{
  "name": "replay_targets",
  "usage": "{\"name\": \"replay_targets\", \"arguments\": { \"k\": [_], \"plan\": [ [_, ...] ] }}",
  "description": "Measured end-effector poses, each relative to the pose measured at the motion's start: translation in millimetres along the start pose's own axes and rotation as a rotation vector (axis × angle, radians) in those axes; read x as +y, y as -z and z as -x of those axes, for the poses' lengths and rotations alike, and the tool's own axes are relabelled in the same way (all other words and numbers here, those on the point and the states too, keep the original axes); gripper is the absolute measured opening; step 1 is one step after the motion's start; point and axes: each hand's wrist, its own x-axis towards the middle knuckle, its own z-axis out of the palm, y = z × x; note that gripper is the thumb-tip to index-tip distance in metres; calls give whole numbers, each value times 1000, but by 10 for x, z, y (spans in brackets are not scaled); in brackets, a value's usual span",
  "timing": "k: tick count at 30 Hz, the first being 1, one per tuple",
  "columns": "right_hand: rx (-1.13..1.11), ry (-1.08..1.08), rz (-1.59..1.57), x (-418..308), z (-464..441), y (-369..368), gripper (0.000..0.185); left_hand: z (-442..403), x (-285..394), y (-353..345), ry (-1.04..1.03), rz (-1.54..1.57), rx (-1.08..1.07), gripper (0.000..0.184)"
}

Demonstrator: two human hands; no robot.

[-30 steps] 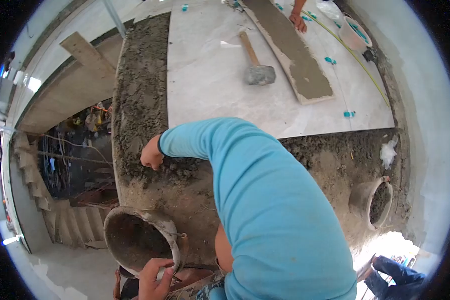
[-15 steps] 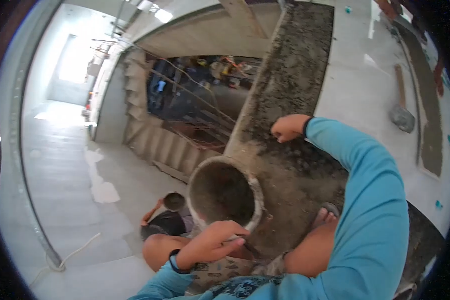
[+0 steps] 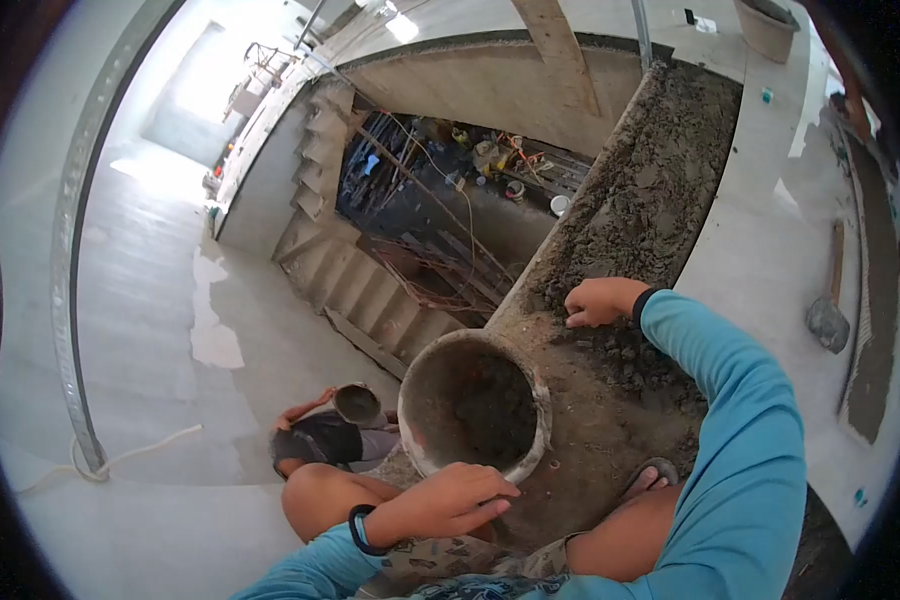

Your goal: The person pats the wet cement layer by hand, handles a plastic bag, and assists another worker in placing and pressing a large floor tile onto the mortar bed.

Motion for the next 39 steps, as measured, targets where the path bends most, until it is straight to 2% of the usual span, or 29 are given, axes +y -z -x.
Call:
{"name": "replay_targets", "arguments": {
  "k": [1,3,4,6,7,9,10,12,16,19,21,26,31,32,33,35,37,38,39],
  "plan": [
    [-14,-5,13,-65,17,13,27,24,-22,-3,10,-47,-4,19],
    [-19,-21,-230,-172,69,79,27,74,-81,2,9,-70,3,18],
    [-20,-26,-221,-169,63,78,27,97,-117,-2,18,-100,-3,18],
    [132,141,-289,-176,23,45,22,139,-210,-29,20,-130,2,17],
    [131,138,-286,-181,33,38,22,156,-244,-45,28,-162,0,15],
    [183,298,-429,-197,53,32,17,185,-261,-63,28,-178,-15,15],
    [186,299,-426,-159,4,37,17,196,-247,-52,31,-197,-31,15],
    [123,354,-159,-104,-110,78,15,188,-168,-26,6,-167,-5,16],
    [122,269,-282,-129,-124,38,19,201,-147,5,-5,-114,7,18],
    [15,208,-355,-96,-111,-88,20,238,-185,-12,-10,-151,-27,19],
    [-115,129,-314,-45,-128,-76,22,278,-199,-41,-13,-158,-30,20],
    [-23,132,-198,-165,-73,47,26,256,-140,89,-14,-152,40,23],
    [-51,109,-65,-274,136,-61,31,222,-206,-10,-15,-199,-40,24],
    [-3,171,-9,-82,37,-208,35,249,-193,-27,-21,-232,-72,24],
    [-86,92,-8,-80,48,-190,34,315,-144,-63,6,-212,-106,24],
    [-128,24,58,-65,35,-166,32,202,-77,9,-15,-245,-31,24],
    [22,77,49,-60,17,-213,32,227,-137,-14,-119,-307,-7,25],
    [138,140,31,-25,41,-213,32,250,-148,-29,-95,-251,-14,26],
    [172,110,49,-16,85,-155,32,206,-169,-23,-66,-182,-23,26]
  ]
}}
